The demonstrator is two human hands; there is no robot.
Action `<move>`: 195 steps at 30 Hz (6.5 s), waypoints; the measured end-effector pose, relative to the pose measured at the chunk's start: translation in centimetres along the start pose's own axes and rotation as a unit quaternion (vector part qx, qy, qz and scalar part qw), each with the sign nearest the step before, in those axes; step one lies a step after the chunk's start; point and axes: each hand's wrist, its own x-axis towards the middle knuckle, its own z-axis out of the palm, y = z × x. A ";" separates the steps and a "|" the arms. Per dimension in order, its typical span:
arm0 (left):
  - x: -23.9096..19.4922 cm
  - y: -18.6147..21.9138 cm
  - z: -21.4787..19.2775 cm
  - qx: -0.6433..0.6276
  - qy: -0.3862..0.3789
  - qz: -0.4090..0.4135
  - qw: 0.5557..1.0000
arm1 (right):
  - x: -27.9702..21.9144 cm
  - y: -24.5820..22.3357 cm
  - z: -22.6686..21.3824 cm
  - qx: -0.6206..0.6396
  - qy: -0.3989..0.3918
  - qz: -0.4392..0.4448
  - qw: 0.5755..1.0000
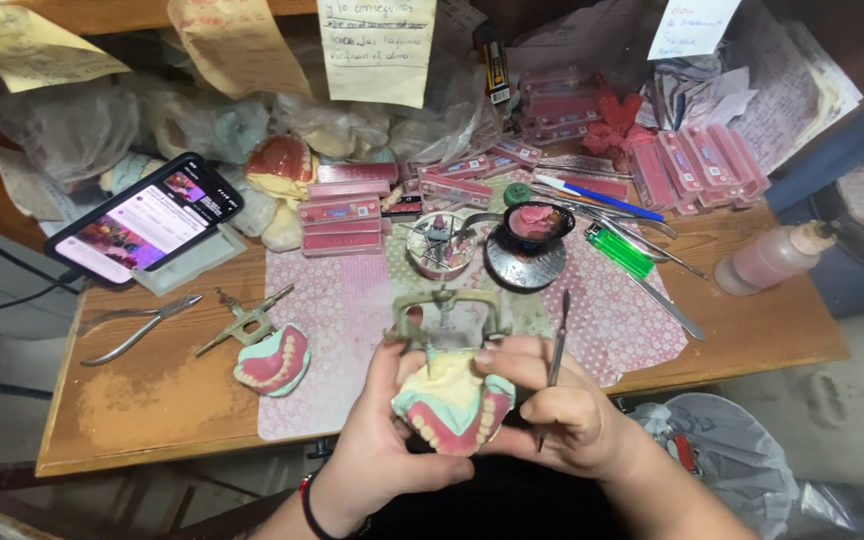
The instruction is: A dental prosthetist is working on dental models, applying material and adjusting the components on a laboratory bench.
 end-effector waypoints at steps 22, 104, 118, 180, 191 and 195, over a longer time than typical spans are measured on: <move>2.6 1.3 -1.7 -0.028 0.077 -0.082 0.993 | 0.2 6.9 -3.9 0.176 0.460 0.371 0.787; 1.4 0.5 -0.6 -0.226 0.042 -0.022 0.973 | 1.4 -0.2 0.5 0.041 0.246 0.086 0.965; 1.2 -0.2 -0.6 -0.233 0.058 -0.006 0.971 | 0.8 -0.7 0.0 -0.097 0.166 -0.016 0.981; -0.2 -1.4 -3.2 -0.160 0.114 0.073 0.978 | -0.9 5.0 -4.8 0.310 0.342 0.356 0.812; 0.6 -2.5 -3.8 -0.055 0.106 0.090 0.989 | -1.8 5.1 -4.7 0.394 0.321 0.345 0.789; 1.4 -2.1 -3.6 -0.032 0.080 0.112 0.990 | -2.2 3.8 -4.5 0.372 0.324 0.337 0.802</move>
